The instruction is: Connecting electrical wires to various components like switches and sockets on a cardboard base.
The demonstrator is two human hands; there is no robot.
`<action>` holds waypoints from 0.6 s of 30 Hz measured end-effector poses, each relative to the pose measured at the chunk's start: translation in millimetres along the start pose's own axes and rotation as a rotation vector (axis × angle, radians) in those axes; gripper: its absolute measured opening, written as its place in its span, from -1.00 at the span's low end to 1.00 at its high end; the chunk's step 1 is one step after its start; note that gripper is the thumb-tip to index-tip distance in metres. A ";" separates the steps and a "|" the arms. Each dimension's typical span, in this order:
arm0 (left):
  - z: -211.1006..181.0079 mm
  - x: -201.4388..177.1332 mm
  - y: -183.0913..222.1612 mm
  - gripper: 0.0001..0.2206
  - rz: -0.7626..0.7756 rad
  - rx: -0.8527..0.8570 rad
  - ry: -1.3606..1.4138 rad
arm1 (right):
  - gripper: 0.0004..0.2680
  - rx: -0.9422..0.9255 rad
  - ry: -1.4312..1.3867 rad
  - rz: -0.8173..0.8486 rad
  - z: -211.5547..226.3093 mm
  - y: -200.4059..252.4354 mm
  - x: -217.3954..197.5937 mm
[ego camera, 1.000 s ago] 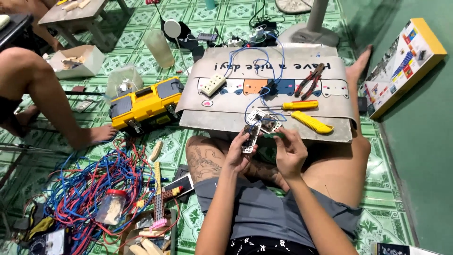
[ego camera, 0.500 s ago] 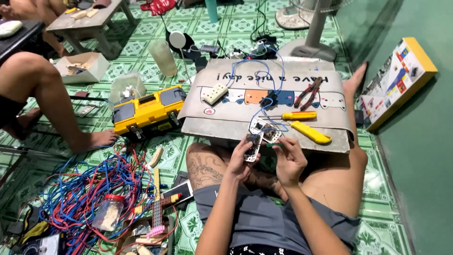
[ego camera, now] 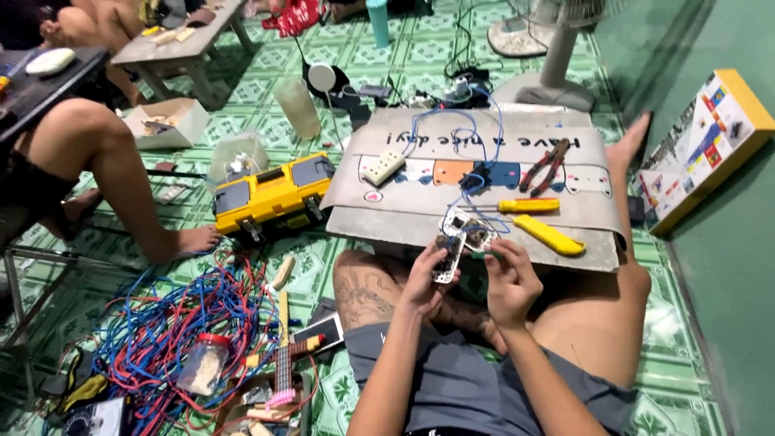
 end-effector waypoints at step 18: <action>-26.2 36.6 30.7 -0.59 0.070 0.003 -0.140 | -0.73 0.280 -0.081 -0.082 -18.1 5.6 -21.3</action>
Point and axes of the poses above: each hand's wrist, its own y-axis away from the middle knuckle, its own x-axis out of the palm, z = x × y, the point moved 6 cm from there along -y, towards the middle knuckle, and after that the axes turned 12 degrees about -y, right-handed, at the moved point
